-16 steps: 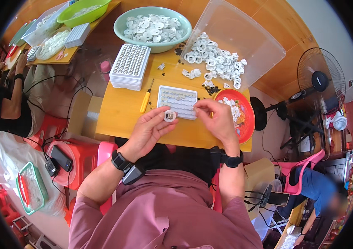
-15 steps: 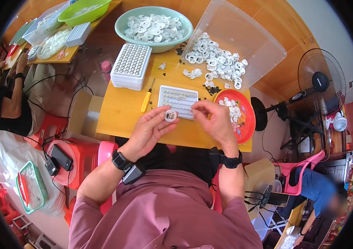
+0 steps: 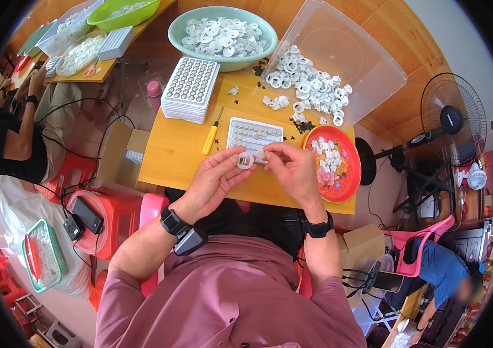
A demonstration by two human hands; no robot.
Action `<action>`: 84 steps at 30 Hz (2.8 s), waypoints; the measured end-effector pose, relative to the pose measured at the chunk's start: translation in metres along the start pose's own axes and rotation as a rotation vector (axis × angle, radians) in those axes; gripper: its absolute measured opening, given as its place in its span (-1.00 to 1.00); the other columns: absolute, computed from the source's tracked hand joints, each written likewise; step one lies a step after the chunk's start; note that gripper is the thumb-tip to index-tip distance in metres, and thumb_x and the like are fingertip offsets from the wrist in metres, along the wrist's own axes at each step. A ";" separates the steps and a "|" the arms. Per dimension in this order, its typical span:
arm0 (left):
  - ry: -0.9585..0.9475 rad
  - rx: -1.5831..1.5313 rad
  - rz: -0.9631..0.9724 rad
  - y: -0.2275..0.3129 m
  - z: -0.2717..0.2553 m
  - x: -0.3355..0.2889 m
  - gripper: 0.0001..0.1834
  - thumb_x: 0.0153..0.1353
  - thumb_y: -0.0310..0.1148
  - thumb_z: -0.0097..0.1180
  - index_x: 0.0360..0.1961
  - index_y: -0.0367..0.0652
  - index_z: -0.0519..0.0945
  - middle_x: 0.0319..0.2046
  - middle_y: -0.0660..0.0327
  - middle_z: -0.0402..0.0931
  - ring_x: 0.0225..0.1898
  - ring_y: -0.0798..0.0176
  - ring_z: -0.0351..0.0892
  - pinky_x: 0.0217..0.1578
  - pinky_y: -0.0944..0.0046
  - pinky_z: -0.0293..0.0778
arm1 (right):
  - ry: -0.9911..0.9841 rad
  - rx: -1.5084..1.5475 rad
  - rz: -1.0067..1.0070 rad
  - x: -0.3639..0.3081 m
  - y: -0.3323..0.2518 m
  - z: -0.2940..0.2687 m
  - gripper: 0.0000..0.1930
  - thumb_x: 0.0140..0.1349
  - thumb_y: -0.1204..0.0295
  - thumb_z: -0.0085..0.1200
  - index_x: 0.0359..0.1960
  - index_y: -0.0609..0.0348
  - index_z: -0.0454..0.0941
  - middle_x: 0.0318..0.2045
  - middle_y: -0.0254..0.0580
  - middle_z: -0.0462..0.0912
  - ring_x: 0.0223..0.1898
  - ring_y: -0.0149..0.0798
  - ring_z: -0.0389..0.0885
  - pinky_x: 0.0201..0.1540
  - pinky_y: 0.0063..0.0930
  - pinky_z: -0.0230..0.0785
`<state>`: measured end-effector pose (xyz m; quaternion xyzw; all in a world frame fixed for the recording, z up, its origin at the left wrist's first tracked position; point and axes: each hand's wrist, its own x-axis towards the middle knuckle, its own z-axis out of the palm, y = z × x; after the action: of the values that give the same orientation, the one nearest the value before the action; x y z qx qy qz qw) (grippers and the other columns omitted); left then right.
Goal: Assembling small plastic components by inserting one part into another.
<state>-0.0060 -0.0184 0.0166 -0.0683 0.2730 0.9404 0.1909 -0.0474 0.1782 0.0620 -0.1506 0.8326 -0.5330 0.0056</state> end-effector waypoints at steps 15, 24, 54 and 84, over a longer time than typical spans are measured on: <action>-0.015 0.002 0.002 -0.004 -0.002 0.000 -0.66 0.44 -0.38 0.03 0.16 -0.29 0.44 0.07 0.04 0.55 0.10 0.15 0.59 0.13 0.26 0.53 | -0.019 -0.300 -0.334 -0.004 -0.018 0.009 -0.90 0.15 0.51 0.21 -0.30 0.19 0.67 -0.41 -0.14 0.69 -0.42 -0.09 0.69 -0.38 -0.35 0.52; 0.007 0.012 -0.004 -0.004 -0.002 0.000 -0.69 0.43 -0.39 0.05 0.13 -0.26 0.46 0.04 0.06 0.56 0.06 0.18 0.61 0.12 0.26 0.54 | -0.023 -0.325 -0.339 -0.006 -0.018 0.012 -0.92 0.14 0.52 0.21 -0.32 0.18 0.66 -0.41 -0.16 0.68 -0.46 -0.10 0.68 -0.40 -0.35 0.50; 0.061 0.184 0.070 0.000 0.007 -0.002 -0.65 0.35 -0.57 0.02 0.15 -0.40 0.49 -0.03 0.05 0.61 -0.06 0.21 0.67 0.03 0.33 0.62 | -0.018 -0.147 -0.160 -0.006 -0.021 0.012 -0.89 0.20 0.54 0.22 -0.25 0.22 0.59 -0.38 -0.09 0.74 -0.33 -0.22 0.78 -0.30 -0.45 0.60; 0.032 0.243 0.099 -0.006 0.002 -0.001 -0.65 0.43 -0.47 -0.01 0.19 -0.39 0.47 0.00 0.04 0.60 -0.01 0.20 0.65 0.08 0.30 0.58 | -0.023 -0.192 -0.192 -0.007 -0.017 0.012 -0.88 0.21 0.53 0.22 -0.24 0.25 0.59 -0.36 -0.04 0.75 -0.29 -0.18 0.78 -0.25 -0.41 0.61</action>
<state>-0.0030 -0.0131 0.0155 -0.0463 0.3909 0.9075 0.1468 -0.0349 0.1628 0.0711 -0.2358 0.8613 -0.4472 -0.0505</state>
